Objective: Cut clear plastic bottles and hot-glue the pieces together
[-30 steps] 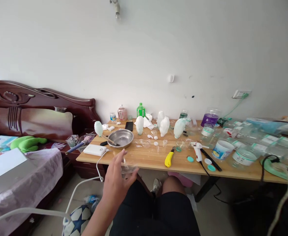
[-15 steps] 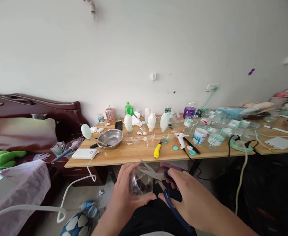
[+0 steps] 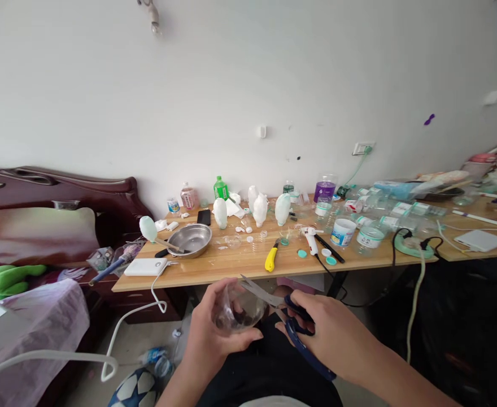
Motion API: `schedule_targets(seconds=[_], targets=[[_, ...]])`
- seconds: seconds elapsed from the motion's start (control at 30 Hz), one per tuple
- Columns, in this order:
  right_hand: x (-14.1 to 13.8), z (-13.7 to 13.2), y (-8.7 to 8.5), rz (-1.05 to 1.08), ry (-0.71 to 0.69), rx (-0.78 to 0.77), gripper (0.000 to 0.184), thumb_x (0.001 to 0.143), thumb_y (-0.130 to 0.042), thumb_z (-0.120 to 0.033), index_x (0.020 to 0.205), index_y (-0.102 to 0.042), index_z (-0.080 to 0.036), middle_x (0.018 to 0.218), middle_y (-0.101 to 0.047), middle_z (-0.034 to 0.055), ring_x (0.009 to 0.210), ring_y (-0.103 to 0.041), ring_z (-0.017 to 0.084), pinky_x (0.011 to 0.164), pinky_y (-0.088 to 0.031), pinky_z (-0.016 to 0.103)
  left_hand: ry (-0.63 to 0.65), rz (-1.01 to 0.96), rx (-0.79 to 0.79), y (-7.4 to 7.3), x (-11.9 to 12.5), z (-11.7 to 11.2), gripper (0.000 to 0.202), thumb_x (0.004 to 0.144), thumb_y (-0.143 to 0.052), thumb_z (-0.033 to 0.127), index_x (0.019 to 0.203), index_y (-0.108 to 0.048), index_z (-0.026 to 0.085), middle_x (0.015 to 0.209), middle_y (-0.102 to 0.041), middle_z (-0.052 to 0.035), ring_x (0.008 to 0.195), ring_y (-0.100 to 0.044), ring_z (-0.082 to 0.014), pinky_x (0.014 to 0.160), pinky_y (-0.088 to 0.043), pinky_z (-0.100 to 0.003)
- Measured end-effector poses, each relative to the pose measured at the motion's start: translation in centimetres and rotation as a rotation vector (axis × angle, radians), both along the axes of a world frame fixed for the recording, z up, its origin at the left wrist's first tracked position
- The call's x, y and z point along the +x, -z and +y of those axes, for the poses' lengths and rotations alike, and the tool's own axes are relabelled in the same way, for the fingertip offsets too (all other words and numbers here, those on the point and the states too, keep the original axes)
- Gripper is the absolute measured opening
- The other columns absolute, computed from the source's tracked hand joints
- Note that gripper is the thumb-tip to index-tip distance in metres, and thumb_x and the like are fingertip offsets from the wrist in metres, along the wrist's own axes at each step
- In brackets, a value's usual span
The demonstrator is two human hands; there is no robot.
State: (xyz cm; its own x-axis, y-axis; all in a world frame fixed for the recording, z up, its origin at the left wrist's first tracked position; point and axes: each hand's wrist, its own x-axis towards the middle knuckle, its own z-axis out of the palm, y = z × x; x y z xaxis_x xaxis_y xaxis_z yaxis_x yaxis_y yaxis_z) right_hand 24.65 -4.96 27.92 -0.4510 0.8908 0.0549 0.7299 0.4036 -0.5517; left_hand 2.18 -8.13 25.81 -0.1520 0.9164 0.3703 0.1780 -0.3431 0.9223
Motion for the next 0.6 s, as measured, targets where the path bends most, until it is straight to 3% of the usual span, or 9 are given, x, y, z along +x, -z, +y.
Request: schedule_targets(seconds=[0.17,0.4,0.6], targets=[[0.1,0.2,0.0,-0.003,-0.023,-0.017,0.022,0.087,-0.058,-0.042,0.076,-0.049,-0.024,0.071,-0.064,-0.0004,0.062,-0.058,0.017,0.056,-0.035,0.027,0.141,-0.095,-0.051,-0.1,-0.5,0.3,0.068,0.055,-0.091,0.032,0.116,-0.062,0.024,0.098,-0.069,-0.0043,0.07,-0.06,-0.014,0.066,-0.052,-0.024],[0.5,0.2,0.2,-0.024,0.007,-0.025,0.014,0.085,-0.061,-0.036,0.081,-0.054,-0.024,0.074,-0.068,0.0019,0.068,-0.063,0.02,0.059,-0.038,0.026,0.285,-0.027,-0.043,0.2,-0.7,0.5,0.067,0.065,-0.085,0.035,0.124,-0.056,0.023,0.104,-0.067,-0.0083,0.074,-0.057,-0.0156,0.068,-0.05,-0.027],[0.9,0.4,0.7,-0.1,-0.01,0.018,0.018,0.085,-0.06,-0.041,0.085,-0.054,-0.024,0.081,-0.069,0.0034,0.073,-0.066,0.022,0.061,-0.038,0.027,0.314,-0.163,-0.02,1.3,-0.4,1.4,0.1,0.06,-0.087,0.047,0.14,-0.03,0.027,0.098,-0.067,-0.007,0.063,-0.053,-0.0123,0.057,-0.044,-0.023]])
